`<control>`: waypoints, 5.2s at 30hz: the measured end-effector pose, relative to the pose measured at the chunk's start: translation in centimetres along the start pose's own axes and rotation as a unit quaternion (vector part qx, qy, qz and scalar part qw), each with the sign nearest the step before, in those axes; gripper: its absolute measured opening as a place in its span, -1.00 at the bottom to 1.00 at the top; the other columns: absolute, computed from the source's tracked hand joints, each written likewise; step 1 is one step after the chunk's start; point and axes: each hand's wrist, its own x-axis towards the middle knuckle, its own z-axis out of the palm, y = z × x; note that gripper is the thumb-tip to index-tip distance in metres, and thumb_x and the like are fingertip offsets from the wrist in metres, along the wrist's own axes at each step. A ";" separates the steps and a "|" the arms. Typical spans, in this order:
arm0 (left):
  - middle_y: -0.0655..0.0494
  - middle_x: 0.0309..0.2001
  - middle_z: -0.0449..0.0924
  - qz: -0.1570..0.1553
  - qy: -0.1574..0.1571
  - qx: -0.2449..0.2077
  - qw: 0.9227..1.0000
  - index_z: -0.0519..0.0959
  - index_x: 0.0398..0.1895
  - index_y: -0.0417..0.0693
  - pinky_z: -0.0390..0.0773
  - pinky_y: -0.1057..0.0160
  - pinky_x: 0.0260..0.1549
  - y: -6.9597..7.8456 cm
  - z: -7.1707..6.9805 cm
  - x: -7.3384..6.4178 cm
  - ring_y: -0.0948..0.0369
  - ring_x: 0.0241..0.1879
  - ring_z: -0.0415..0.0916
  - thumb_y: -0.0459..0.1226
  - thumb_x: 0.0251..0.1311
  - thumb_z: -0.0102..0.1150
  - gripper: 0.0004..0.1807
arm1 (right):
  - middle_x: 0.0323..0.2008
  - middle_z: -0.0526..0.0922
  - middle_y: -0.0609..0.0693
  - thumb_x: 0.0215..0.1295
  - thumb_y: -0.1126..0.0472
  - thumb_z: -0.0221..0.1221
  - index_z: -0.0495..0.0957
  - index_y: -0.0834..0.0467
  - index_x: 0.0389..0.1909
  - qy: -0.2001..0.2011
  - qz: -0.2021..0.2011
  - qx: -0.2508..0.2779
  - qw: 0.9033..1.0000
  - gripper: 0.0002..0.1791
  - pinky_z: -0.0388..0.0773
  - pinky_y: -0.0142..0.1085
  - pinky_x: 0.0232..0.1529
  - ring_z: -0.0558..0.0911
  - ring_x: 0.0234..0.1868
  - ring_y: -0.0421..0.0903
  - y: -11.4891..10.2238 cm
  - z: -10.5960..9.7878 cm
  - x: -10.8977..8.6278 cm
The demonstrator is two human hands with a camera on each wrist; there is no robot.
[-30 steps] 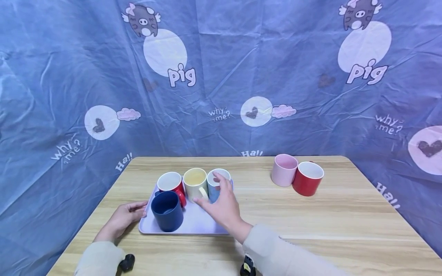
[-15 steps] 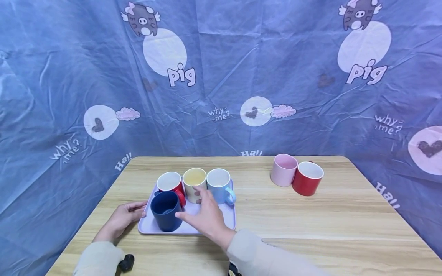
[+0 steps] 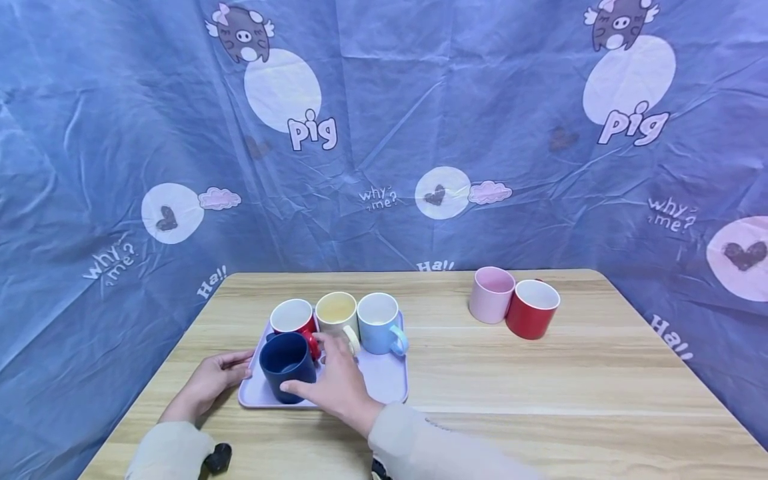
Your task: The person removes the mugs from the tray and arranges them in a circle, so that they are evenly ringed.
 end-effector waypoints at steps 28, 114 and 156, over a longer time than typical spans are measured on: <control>-0.32 0.04 0.52 -0.008 -0.008 -0.025 1.000 0.30 0.20 -0.58 0.55 0.45 -0.14 -0.2 0.0 -0.2 0.39 -0.14 0.52 -0.50 0.15 0.17 -0.46 | -0.06 0.31 -0.11 -0.35 -0.15 0.55 0.37 0.06 0.16 0.072 0.032 -0.006 0.997 -0.03 0.42 -0.31 0.08 0.34 0.01 -0.15 -1.2 4.0 0.7; -0.38 0.05 0.49 -0.005 -0.011 -0.032 0.999 0.26 0.19 -0.63 0.58 0.38 -0.14 -0.3 0.2 0.0 0.39 -0.18 0.53 -0.53 0.15 0.16 -0.44 | -0.07 0.38 0.14 -0.27 -0.07 0.54 0.43 0.29 0.13 0.255 0.010 -0.041 0.966 -0.08 0.49 -0.15 -0.12 0.44 -0.10 0.02 3.7 -19.5 5.7; -0.40 0.07 0.47 0.000 -0.006 -0.034 0.999 0.27 0.19 -0.63 0.58 0.38 -0.12 -0.2 0.5 0.0 0.39 -0.17 0.53 -0.54 0.13 0.15 -0.45 | 0.07 0.40 0.30 -0.29 0.03 0.57 0.42 0.35 0.10 0.292 0.078 -0.094 0.948 -0.10 0.41 0.04 0.10 0.38 0.07 0.20 15.6 -19.8 2.6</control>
